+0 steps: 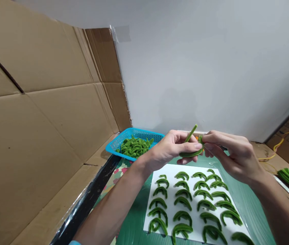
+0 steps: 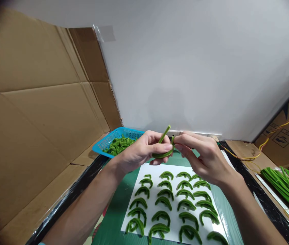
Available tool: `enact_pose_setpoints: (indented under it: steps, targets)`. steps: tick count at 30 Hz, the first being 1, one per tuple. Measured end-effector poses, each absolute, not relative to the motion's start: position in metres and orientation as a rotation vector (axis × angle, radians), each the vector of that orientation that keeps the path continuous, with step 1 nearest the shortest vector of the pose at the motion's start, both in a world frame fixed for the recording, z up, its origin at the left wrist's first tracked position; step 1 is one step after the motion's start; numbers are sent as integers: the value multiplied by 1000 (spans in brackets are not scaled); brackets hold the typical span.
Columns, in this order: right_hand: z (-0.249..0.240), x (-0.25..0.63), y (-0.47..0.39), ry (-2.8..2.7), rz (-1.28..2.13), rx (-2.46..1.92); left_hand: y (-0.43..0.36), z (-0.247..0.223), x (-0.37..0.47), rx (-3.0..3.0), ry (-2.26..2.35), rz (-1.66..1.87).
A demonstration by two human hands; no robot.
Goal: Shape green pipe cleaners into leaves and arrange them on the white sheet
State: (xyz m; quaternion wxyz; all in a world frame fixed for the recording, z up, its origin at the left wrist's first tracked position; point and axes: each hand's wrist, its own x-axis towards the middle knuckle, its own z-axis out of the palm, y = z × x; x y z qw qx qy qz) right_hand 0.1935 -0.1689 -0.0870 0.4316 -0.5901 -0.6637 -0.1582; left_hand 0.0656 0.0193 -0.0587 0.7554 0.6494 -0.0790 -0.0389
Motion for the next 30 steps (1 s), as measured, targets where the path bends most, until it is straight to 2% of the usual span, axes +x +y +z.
enact_pose_setpoints:
  steps: [7, 13, 30]
  targets:
    - [-88, 172, -166, -1546, -543, -1406, 13, -57, 63, 1187, -138, -238]
    - [-80, 157, -167, -1457, -491, -1372, 10, -58, 61, 1062, -163, -341]
    - [-83, 154, -173, -1431, -407, -1333, 8, -58, 59, 1156, -106, -303]
